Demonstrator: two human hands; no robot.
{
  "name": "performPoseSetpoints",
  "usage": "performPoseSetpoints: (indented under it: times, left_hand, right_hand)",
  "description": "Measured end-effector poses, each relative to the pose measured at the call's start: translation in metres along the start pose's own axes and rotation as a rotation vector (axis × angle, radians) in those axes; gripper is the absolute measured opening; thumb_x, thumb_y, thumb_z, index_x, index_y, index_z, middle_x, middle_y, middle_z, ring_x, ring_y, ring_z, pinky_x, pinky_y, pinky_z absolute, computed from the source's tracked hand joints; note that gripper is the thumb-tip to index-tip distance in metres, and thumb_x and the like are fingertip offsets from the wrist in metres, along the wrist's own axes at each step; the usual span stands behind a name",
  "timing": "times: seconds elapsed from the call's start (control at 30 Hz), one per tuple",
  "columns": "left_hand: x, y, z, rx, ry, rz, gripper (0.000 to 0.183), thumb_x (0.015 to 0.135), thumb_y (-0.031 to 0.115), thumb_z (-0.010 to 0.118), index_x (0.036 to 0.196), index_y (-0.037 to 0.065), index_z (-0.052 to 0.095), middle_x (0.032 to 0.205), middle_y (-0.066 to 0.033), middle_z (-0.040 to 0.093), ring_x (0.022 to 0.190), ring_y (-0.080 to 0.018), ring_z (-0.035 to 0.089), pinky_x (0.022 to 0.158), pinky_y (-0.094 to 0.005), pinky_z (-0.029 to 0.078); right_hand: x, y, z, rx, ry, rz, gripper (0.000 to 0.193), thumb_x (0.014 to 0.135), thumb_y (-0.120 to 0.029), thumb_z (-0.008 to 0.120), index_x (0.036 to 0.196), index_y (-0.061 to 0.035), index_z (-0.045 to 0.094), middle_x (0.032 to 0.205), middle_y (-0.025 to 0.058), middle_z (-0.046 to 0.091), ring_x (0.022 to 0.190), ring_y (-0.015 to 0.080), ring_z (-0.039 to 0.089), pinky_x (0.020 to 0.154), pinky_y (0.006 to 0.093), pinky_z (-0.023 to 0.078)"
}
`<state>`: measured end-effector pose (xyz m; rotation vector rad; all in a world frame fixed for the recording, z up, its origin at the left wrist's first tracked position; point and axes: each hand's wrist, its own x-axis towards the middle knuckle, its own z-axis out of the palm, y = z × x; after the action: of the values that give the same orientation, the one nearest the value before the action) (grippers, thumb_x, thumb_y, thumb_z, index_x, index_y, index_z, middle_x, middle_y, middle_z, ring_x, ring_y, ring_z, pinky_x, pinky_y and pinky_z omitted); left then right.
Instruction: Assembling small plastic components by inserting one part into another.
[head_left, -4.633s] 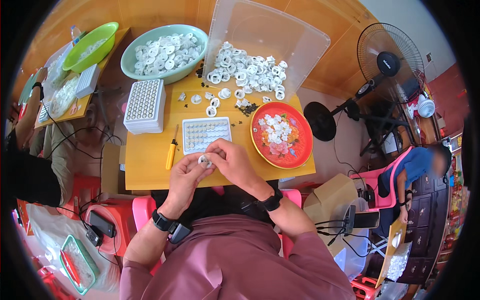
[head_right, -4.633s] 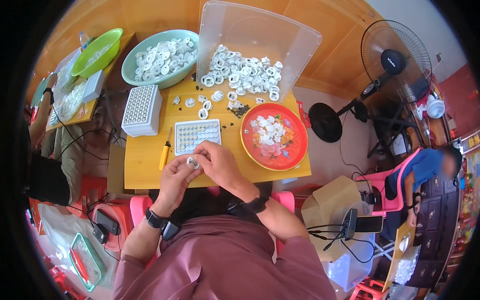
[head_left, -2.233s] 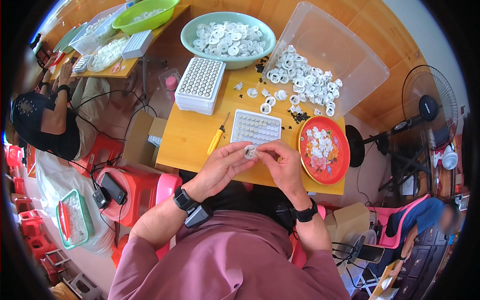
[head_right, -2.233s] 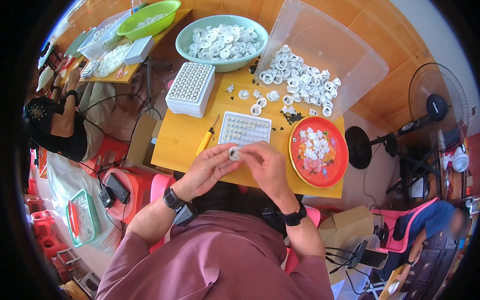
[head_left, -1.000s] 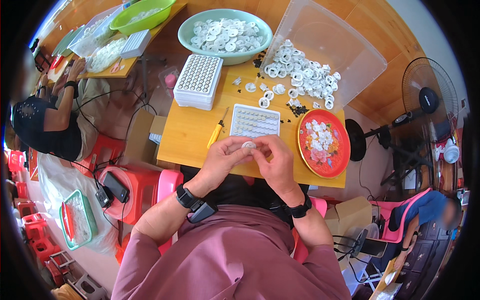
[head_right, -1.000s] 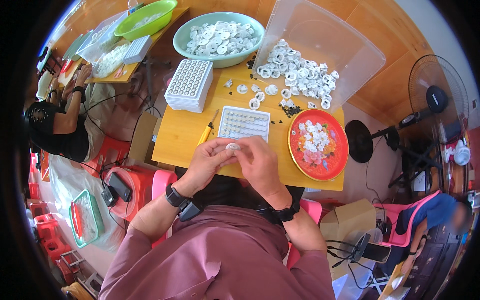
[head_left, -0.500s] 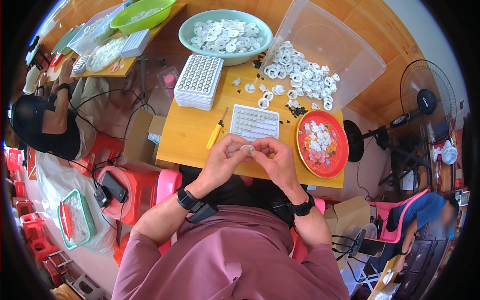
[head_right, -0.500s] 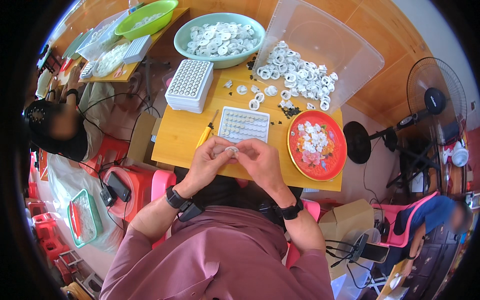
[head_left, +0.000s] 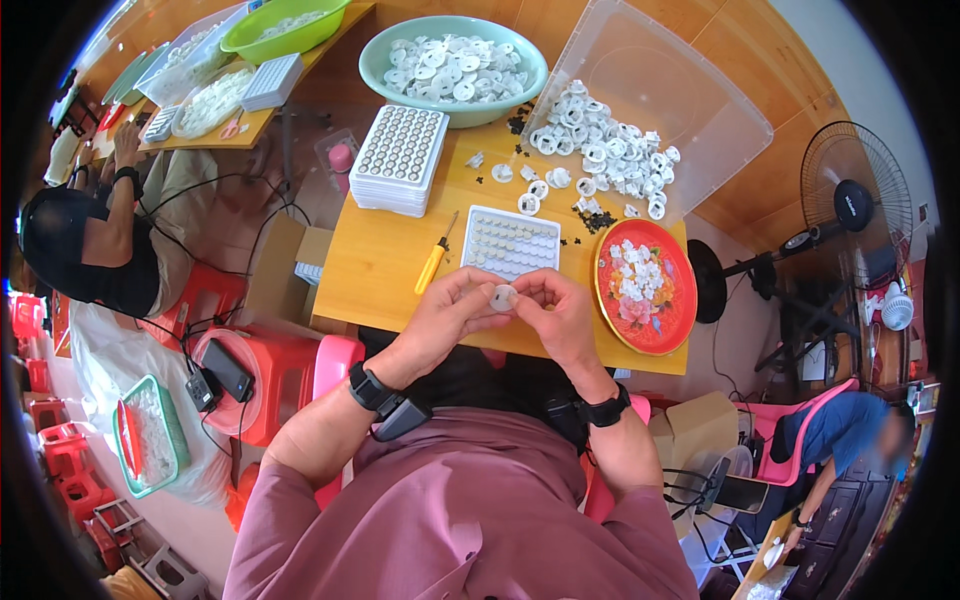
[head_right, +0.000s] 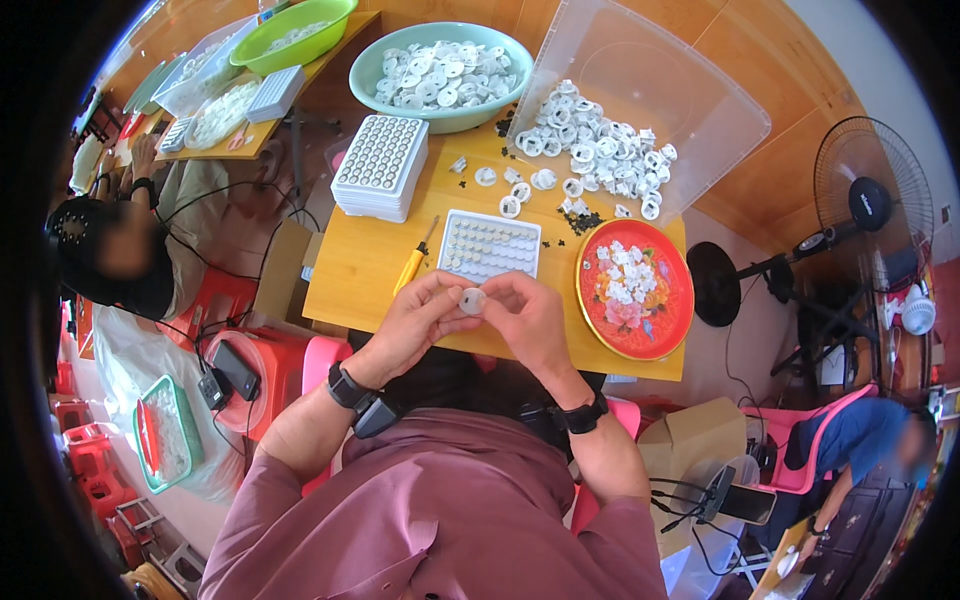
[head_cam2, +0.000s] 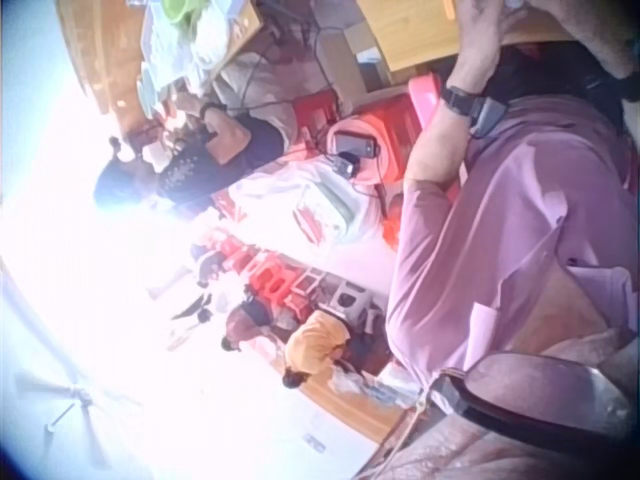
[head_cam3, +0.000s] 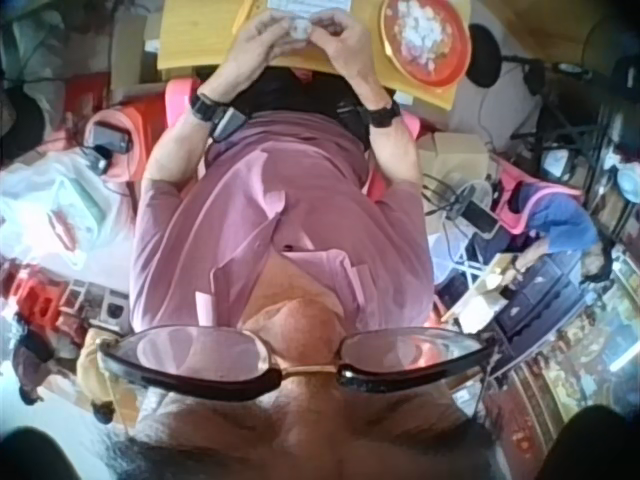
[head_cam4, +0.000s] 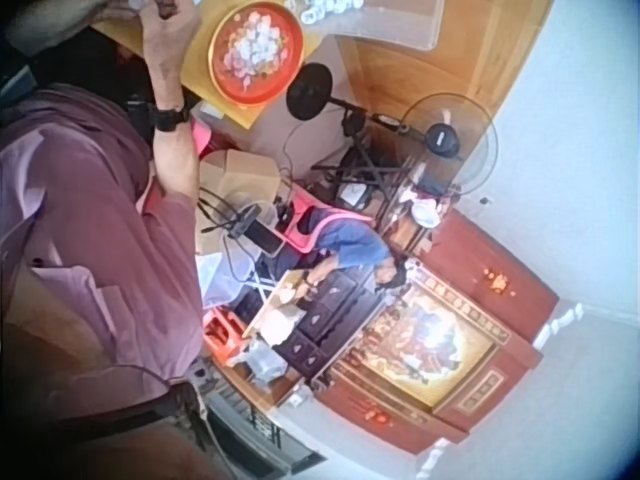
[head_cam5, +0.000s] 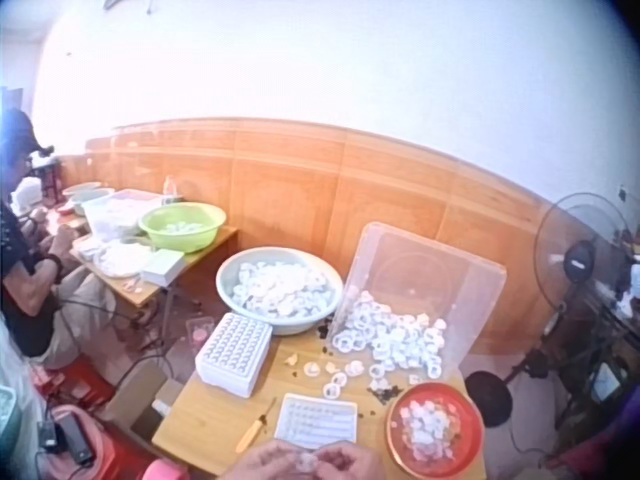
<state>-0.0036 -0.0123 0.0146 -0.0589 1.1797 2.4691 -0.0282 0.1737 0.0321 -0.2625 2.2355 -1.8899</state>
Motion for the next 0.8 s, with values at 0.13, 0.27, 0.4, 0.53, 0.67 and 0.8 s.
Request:
performPoseSetpoints:
  times: [0.13,0.27,0.4,0.53,0.67,0.8]
  left_hand:
    - [0.0,0.0,-0.004,-0.025,-0.025,-0.033,0.024,0.104,0.016,0.053,0.122,0.001,0.055,0.12,-0.0098,0.062,0.109,-0.0179,0.064,0.095,-0.0302,0.056]
    - [0.001,0.0,-0.006,-0.169,-0.057,-0.042,0.022,0.102,0.013,0.055,0.121,0.003,0.057,0.119,-0.0101,0.062,0.111,-0.0166,0.062,0.098,-0.0315,0.053]
    - [0.002,-0.005,-0.01,-0.206,-0.094,-0.054,0.021,0.101,0.012,0.057,0.12,0.004,0.057,0.119,-0.0094,0.062,0.111,-0.0161,0.062,0.099,-0.0319,0.052]
    - [0.001,-0.005,-0.01,-0.21,-0.1,-0.069,0.022,0.1,0.011,0.058,0.121,0.004,0.056,0.118,-0.0089,0.062,0.111,-0.0164,0.062,0.099,-0.0319,0.052]
    - [0.001,-0.005,-0.008,-0.212,-0.062,-0.072,0.024,0.099,0.009,0.059,0.122,0.004,0.054,0.118,-0.0094,0.062,0.111,-0.0168,0.063,0.097,-0.0317,0.053]
    - [0.001,-0.004,-0.007,-0.205,-0.04,-0.079,0.028,0.098,0.007,0.06,0.125,0.003,0.051,0.118,-0.0103,0.062,0.108,-0.0177,0.064,0.096,-0.031,0.055]
  right_hand:
    - [-0.002,-0.01,0.001,-0.216,0.026,-0.076,0.011,0.084,-0.009,0.071,0.093,-0.0019,0.069,0.086,0.0079,0.07,0.075,0.0154,0.068,0.067,0.0277,0.051]
    - [-0.004,-0.022,0.01,-0.614,0.167,-0.623,0.02,0.078,-0.007,0.072,0.098,-0.0048,0.068,0.087,0.0092,0.068,0.078,0.0262,0.067,0.066,0.0346,0.05]
    - [-0.006,-0.025,0.01,-0.826,0.156,-0.782,0.027,0.074,-0.007,0.073,0.1,-0.006,0.067,0.085,0.0074,0.068,0.075,0.0273,0.065,0.065,0.0382,0.048]
    - [-0.006,-0.023,0.007,-0.808,0.145,-0.802,0.024,0.075,-0.006,0.072,0.098,-0.0061,0.066,0.085,0.0071,0.068,0.071,0.0277,0.063,0.063,0.0386,0.047]
    - [-0.005,-0.019,0.008,-0.792,0.138,-0.795,0.025,0.075,-0.005,0.073,0.099,-0.004,0.067,0.086,0.0087,0.069,0.071,0.0271,0.065,0.063,0.0373,0.048]
    - [-0.005,-0.015,0.009,-0.807,0.147,-0.859,0.021,0.077,-0.005,0.07,0.097,-0.0027,0.064,0.081,0.008,0.066,0.064,0.0269,0.06,0.058,0.0367,0.046]
